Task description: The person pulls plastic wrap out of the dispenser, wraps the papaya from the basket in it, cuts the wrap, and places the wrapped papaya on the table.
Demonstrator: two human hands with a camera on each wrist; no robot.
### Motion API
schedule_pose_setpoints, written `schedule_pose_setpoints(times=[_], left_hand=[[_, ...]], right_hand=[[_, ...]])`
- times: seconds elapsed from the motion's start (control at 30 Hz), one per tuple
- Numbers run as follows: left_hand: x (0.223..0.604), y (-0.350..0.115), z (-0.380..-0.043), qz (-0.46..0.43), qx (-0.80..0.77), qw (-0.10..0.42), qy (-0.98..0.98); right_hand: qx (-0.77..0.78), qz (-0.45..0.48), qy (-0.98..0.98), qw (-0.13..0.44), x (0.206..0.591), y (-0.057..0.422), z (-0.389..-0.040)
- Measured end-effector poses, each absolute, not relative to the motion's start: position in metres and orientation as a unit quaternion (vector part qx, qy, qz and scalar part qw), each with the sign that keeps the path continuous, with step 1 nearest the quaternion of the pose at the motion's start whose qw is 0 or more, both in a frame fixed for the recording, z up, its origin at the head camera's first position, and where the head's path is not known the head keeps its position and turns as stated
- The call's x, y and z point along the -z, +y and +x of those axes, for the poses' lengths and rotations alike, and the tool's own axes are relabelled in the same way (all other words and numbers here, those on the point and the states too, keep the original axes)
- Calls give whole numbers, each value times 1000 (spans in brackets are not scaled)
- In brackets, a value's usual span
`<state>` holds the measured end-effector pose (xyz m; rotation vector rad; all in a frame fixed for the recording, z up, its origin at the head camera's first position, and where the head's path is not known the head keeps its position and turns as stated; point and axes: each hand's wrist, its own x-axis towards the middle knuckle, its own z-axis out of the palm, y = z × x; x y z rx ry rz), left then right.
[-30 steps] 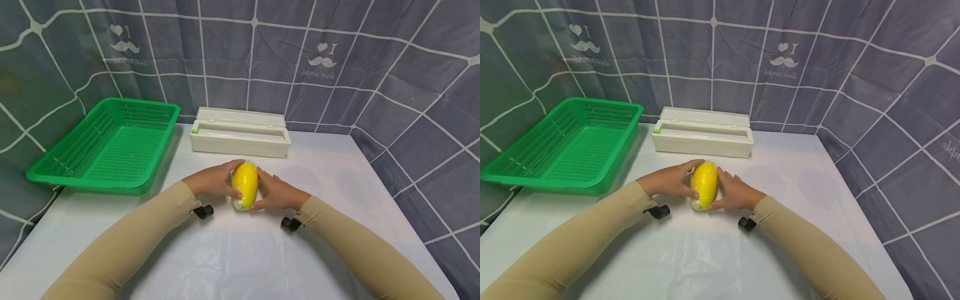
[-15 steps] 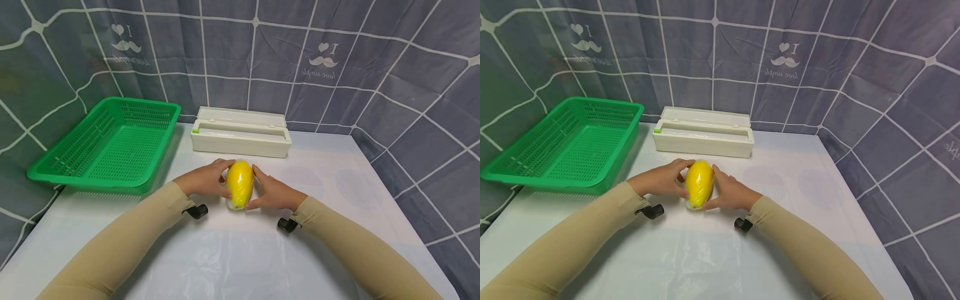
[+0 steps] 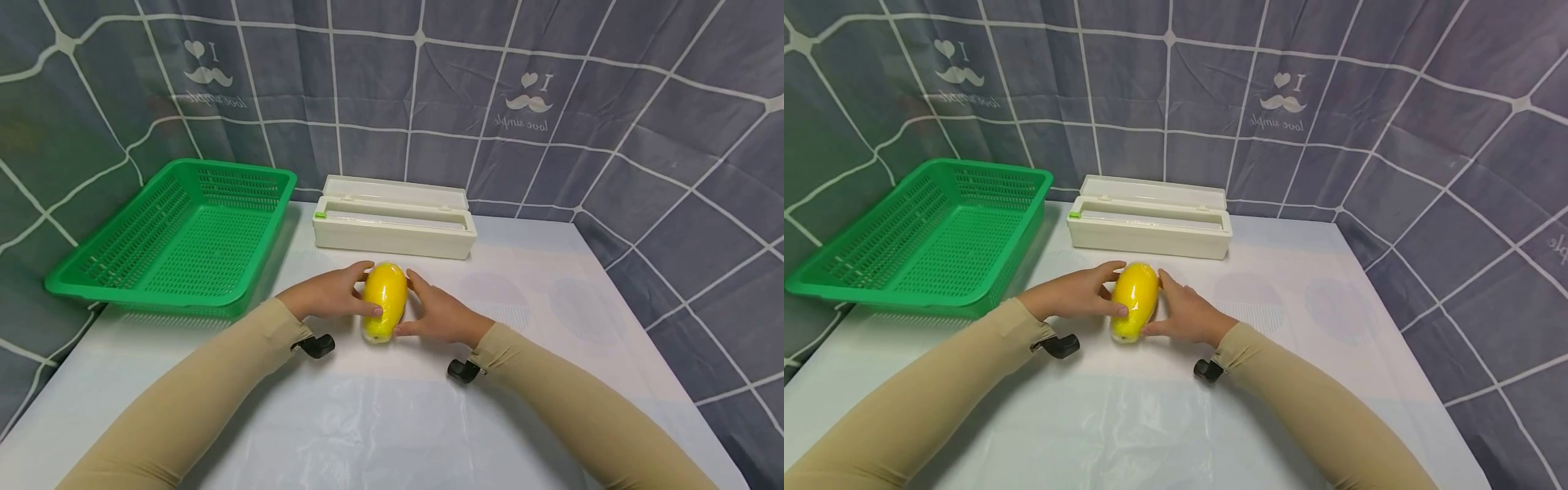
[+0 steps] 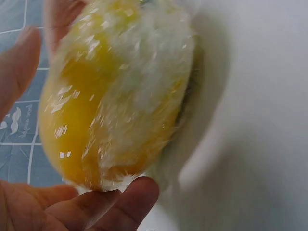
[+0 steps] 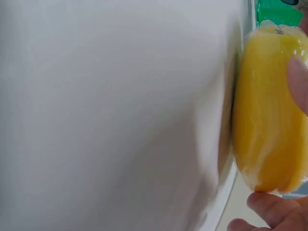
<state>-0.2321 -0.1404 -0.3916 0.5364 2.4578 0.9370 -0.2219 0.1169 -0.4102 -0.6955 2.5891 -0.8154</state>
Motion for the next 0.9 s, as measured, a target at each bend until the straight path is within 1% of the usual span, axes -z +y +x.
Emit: schedule_pose_setpoints(times=[0.3, 0.63, 0.8, 0.9], left_hand=[[393, -148, -233, 176, -340, 228, 895], [389, -160, -232, 194, -371, 241, 875], [394, -167, -235, 206, -385, 249, 864], [397, -169, -237, 207, -398, 255, 857]], right_hand=[[283, -256, 912, 149, 407, 109, -221], [281, -253, 911, 164, 411, 98, -223], [280, -244, 912, 175, 413, 92, -225], [285, -247, 910, 170, 412, 89, -224]])
